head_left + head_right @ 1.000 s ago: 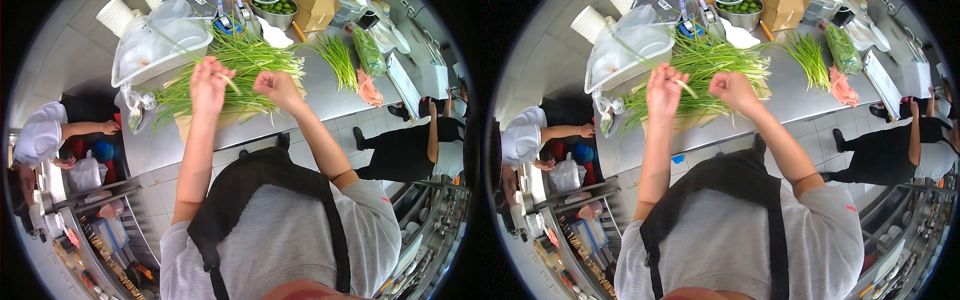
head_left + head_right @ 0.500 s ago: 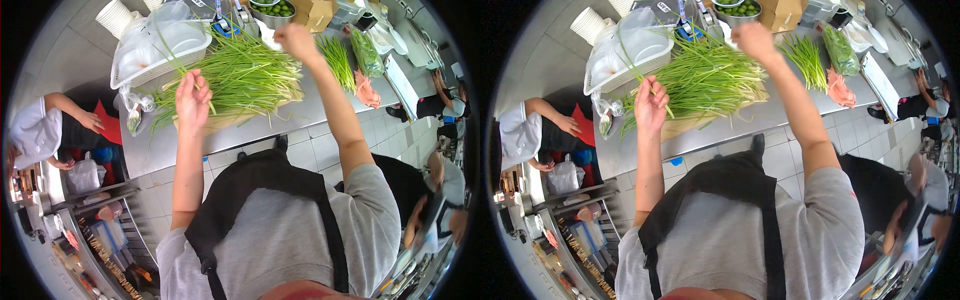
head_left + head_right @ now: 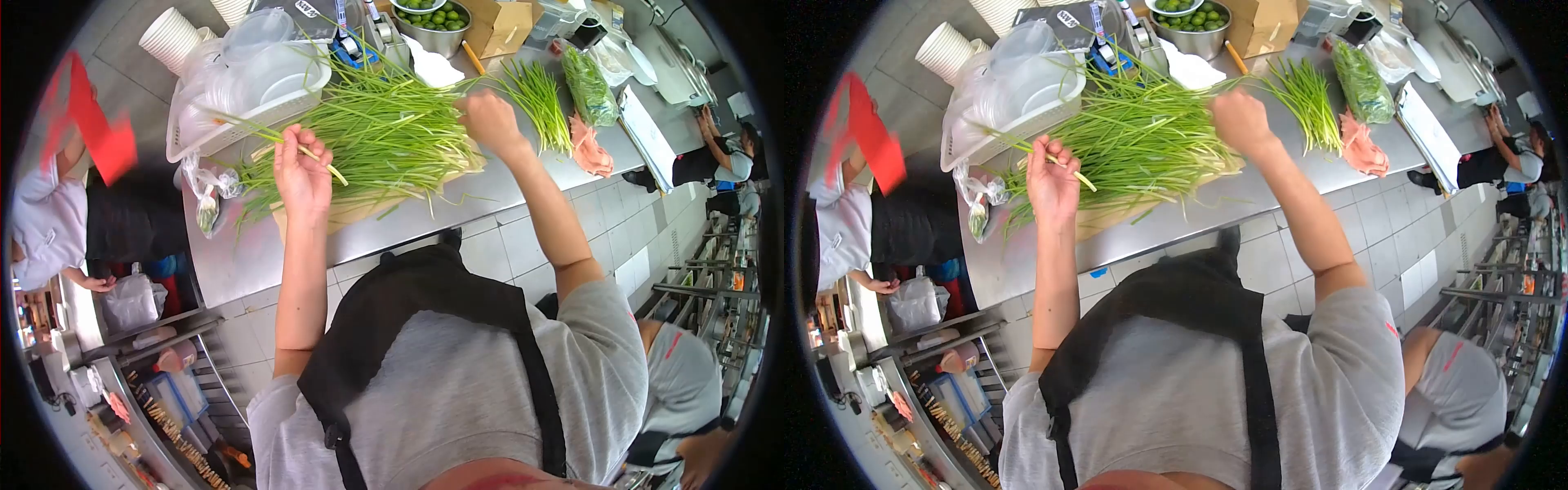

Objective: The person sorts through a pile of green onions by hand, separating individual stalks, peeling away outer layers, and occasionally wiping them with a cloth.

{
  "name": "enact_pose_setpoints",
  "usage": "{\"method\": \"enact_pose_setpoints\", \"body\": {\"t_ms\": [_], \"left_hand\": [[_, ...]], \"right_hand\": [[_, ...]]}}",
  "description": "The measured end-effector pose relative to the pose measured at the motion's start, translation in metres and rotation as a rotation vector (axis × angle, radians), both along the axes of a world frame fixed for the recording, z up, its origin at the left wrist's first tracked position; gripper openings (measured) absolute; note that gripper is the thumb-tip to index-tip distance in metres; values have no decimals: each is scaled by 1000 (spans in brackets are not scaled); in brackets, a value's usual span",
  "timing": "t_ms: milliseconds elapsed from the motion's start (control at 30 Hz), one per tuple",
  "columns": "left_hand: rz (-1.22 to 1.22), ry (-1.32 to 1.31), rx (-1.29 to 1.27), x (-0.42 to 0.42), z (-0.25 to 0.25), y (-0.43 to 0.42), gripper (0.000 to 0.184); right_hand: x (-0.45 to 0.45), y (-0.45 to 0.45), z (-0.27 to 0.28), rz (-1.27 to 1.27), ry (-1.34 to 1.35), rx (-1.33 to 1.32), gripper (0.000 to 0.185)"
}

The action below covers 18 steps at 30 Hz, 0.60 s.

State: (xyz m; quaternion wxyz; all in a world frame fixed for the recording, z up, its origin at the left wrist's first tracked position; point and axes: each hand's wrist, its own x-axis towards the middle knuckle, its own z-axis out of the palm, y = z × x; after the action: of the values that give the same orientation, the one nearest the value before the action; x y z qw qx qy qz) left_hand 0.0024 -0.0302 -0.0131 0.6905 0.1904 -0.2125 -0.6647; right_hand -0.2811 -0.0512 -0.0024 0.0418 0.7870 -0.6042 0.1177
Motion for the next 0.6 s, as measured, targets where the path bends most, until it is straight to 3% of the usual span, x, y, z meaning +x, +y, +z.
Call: {"method": "enact_pose_setpoints", "body": {"t_ms": [33, 67, 200, 267, 400, 467, 600], "left_hand": [[10, 1, 15, 1, -2, -1, 14], [17, -2, 35, 3, -4, -1, 14], [6, 16, 61, 12, -11, 0, 14], [-7, 37, 74, 19, -16, 3, 13], [-4, 38, 102, 25, -20, 11, 12], [-28, 49, 139, 24, -24, 14, 12], [-53, 6, 137, 21, -26, 19, 13]], "right_hand": [[10, 5, 4, 25, -83, -101, 14], [18, 7, 14, -17, -112, 47, 11], [26, 1, 3, 64, -350, 124, 11], [31, 1, -8, 319, -532, 76, 12], [37, -10, -20, 350, -460, 7, 13], [39, -11, -20, 195, -249, -84, 10], [27, -26, 1, 283, -165, -112, 6]]}}
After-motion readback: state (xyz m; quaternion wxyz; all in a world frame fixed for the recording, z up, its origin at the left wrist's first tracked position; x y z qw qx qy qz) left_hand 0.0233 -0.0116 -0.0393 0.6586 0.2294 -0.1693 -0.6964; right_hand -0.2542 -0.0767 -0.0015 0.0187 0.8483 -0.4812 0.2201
